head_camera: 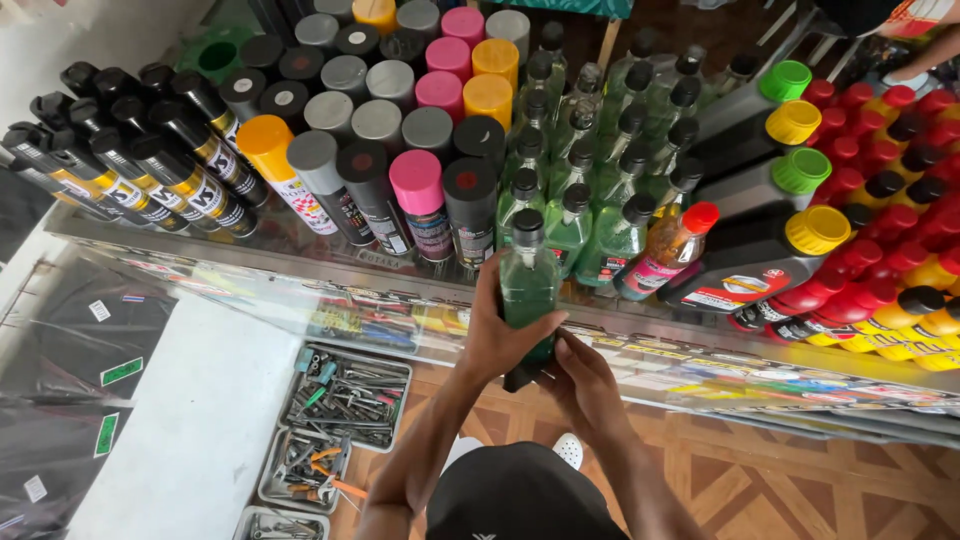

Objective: Cleaning and wiping down bottles of automotive fluids on a display shelf.

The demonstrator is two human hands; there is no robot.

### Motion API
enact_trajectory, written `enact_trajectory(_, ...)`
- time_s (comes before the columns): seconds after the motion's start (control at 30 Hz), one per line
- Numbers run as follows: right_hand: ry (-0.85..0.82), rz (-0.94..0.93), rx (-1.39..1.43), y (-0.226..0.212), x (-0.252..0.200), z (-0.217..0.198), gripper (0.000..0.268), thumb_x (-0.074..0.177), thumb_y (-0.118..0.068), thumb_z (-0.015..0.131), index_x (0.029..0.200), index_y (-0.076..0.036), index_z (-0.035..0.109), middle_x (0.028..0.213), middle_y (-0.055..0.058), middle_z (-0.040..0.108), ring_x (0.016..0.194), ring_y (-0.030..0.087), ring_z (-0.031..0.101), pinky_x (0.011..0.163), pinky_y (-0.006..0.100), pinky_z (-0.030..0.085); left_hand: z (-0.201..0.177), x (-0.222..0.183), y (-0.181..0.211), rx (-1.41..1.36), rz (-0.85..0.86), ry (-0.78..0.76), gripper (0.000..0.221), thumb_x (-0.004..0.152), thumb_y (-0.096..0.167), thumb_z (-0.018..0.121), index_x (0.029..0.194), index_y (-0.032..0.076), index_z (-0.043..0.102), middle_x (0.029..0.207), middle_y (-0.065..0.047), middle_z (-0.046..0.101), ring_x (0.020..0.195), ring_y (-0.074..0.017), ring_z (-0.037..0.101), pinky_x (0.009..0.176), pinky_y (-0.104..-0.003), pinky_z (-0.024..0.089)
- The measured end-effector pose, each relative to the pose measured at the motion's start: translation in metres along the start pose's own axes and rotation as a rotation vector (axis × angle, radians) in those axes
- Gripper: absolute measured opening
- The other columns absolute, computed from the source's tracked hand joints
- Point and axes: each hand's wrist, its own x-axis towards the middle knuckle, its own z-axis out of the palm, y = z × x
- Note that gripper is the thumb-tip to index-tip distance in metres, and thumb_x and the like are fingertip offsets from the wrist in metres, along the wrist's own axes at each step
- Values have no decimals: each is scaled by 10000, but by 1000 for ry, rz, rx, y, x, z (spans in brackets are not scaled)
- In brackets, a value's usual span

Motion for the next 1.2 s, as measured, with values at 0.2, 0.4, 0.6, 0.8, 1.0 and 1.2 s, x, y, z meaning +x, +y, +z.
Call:
enact_trajectory(0.2,-264,28,-151,-39,6,-14,432,888,113,624,1318,126,580,942,205,661,772,344,769,612,538,680,-1,8,-20,-110,-7,-81,819,729,261,933,1418,126,513,1123,-92,694,1110,-181,637,997,-441,497)
enact_trajectory(0.4,-169,-296,-649,-96,12,-16,296,911,77,594,1184,54,704,812,226,694,601,300,745,468,473,662,4,5,-50,-525,-243,-168,847,784,155,869,1503,62,430,1370,-127,607,1236,-224,579,1023,-437,506)
enact_trajectory(0.6,-212,-641,-832,-154,25,10,400,836,10,708,1235,26,690,984,171,719,878,191,644,800,369,567,20,36,-32,-758,-137,-498,989,607,371,902,1423,-26,508,1484,-303,510,1291,-352,582,1032,-481,516)
enact_trajectory(0.8,-684,-762,-1068,-199,44,62,715,692,-106,896,1332,36,610,1123,194,687,1039,253,656,976,480,495,41,31,-55,-1307,-261,-672,924,776,354,772,1500,-47,361,1075,-358,607,827,-477,659,748,-620,568)
enact_trajectory(1.0,-1121,-275,-686,-210,48,86,505,862,169,649,1335,79,499,850,263,764,642,361,782,539,431,692,52,26,-72,-1442,-454,-747,958,791,360,754,1600,109,308,1246,-261,617,990,-455,659,777,-672,586)
enact_trajectory(1.2,-652,-873,-1120,-218,24,91,559,665,-183,962,1025,61,610,736,164,599,619,253,619,569,364,498,44,34,-61,-1090,-302,-599,954,862,369,778,1614,129,244,1526,-216,418,1357,-399,488,1102,-572,437)
